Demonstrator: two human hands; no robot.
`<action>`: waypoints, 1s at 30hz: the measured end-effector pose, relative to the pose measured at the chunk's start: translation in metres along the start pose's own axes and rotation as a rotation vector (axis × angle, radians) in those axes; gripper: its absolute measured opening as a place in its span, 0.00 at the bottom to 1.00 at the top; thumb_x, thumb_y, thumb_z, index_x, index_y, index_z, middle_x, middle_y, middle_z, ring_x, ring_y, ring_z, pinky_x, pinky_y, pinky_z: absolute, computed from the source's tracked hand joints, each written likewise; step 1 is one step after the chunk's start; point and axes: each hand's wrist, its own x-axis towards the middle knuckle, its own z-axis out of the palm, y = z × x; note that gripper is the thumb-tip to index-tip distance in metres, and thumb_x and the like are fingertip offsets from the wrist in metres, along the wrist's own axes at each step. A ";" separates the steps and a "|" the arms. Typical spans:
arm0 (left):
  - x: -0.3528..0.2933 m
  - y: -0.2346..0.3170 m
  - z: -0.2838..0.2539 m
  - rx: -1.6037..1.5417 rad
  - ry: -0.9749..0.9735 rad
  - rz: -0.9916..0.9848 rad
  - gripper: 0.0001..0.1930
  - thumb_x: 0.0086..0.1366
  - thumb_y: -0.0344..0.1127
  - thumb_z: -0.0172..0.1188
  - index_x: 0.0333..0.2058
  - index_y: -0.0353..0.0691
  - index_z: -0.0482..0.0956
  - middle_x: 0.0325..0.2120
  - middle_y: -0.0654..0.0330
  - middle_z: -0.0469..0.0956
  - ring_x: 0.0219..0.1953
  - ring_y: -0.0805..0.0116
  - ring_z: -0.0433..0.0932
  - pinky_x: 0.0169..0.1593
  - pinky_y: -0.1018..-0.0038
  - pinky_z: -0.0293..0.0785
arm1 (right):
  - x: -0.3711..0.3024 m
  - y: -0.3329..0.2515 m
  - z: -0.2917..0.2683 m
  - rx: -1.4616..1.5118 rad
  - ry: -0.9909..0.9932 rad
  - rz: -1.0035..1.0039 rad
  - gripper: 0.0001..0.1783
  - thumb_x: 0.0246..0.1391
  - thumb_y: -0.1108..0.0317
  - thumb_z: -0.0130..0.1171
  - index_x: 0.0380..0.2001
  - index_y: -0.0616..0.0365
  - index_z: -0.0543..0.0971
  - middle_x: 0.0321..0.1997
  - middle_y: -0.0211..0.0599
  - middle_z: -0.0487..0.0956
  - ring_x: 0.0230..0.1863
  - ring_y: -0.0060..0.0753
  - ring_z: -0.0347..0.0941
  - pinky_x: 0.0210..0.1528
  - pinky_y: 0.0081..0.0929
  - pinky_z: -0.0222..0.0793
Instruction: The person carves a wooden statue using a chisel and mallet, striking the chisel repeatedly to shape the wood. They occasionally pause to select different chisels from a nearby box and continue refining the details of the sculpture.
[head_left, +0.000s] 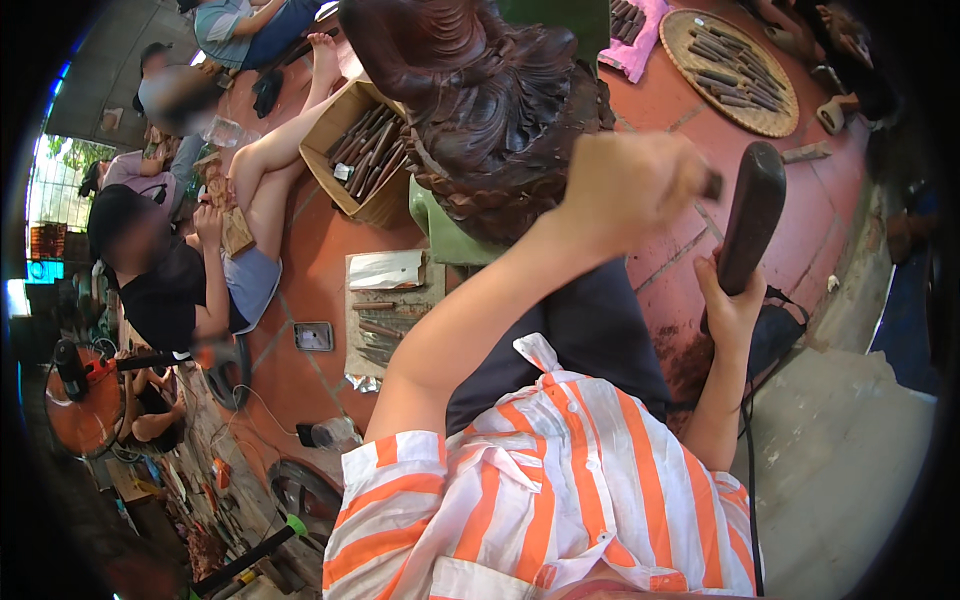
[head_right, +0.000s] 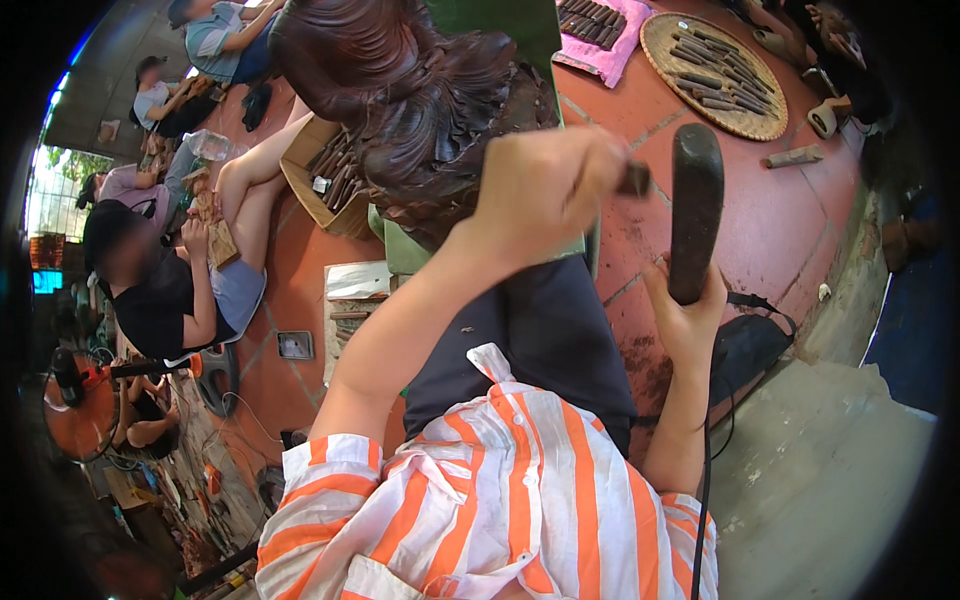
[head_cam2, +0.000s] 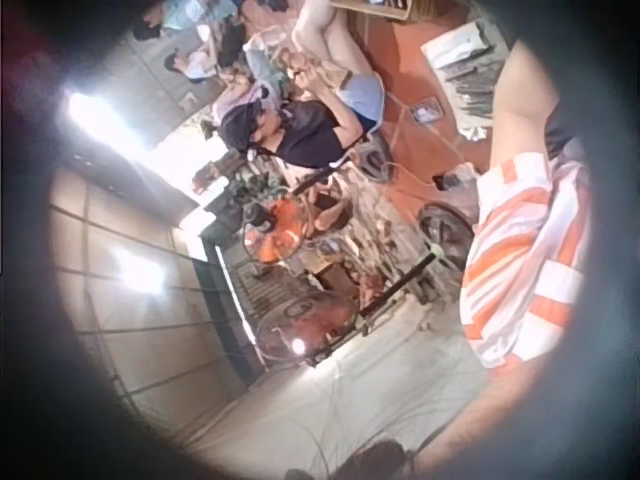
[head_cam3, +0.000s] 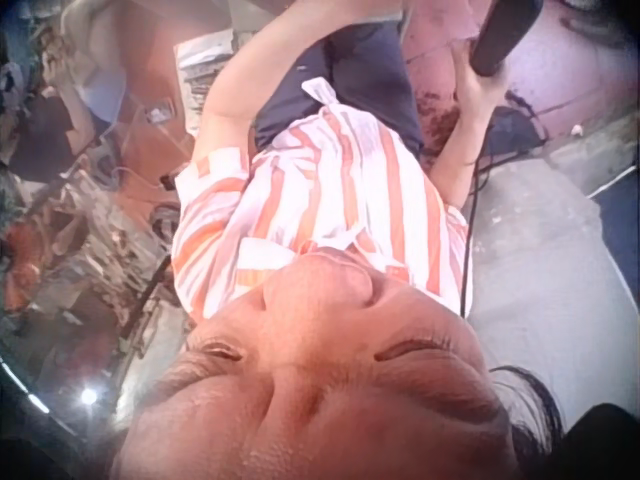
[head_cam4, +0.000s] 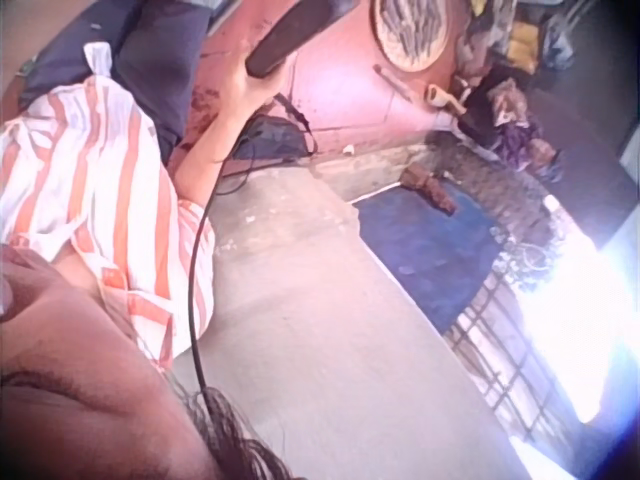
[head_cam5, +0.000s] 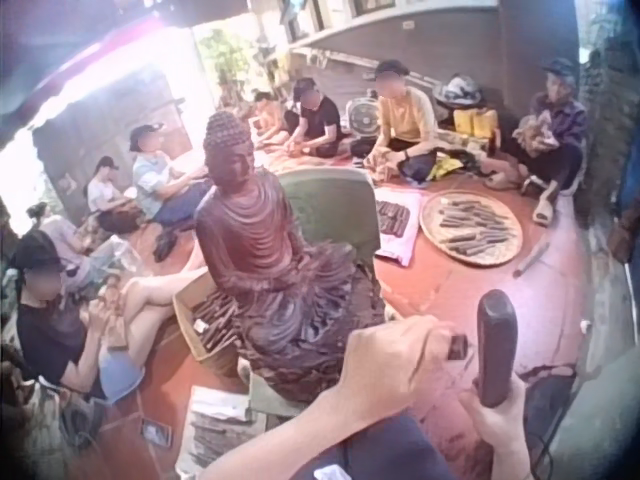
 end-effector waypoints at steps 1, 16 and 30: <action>-0.005 0.005 0.002 -0.152 0.031 0.051 0.15 0.63 0.39 0.50 0.18 0.42 0.71 0.16 0.60 0.73 0.17 0.60 0.74 0.19 0.67 0.68 | 0.000 0.002 0.002 0.027 0.001 0.013 0.10 0.47 0.74 0.64 0.32 0.60 0.73 0.25 0.23 0.70 0.24 0.14 0.64 0.27 0.14 0.59; -0.293 -0.022 -0.174 0.369 0.104 -1.350 0.16 0.63 0.38 0.49 0.43 0.32 0.70 0.29 0.42 0.78 0.33 0.48 0.80 0.37 0.60 0.75 | -0.028 0.044 0.010 -0.138 -0.703 0.162 0.13 0.39 0.76 0.67 0.28 0.61 0.74 0.25 0.26 0.74 0.26 0.19 0.69 0.29 0.19 0.64; -0.453 -0.174 -0.194 -0.090 0.748 -1.767 0.32 0.52 0.28 0.64 0.50 0.26 0.53 0.42 0.41 0.71 0.34 0.54 0.80 0.23 0.64 0.82 | -0.036 0.024 0.083 -0.612 -0.995 -0.124 0.15 0.37 0.68 0.67 0.28 0.60 0.73 0.20 0.49 0.74 0.24 0.51 0.74 0.26 0.33 0.66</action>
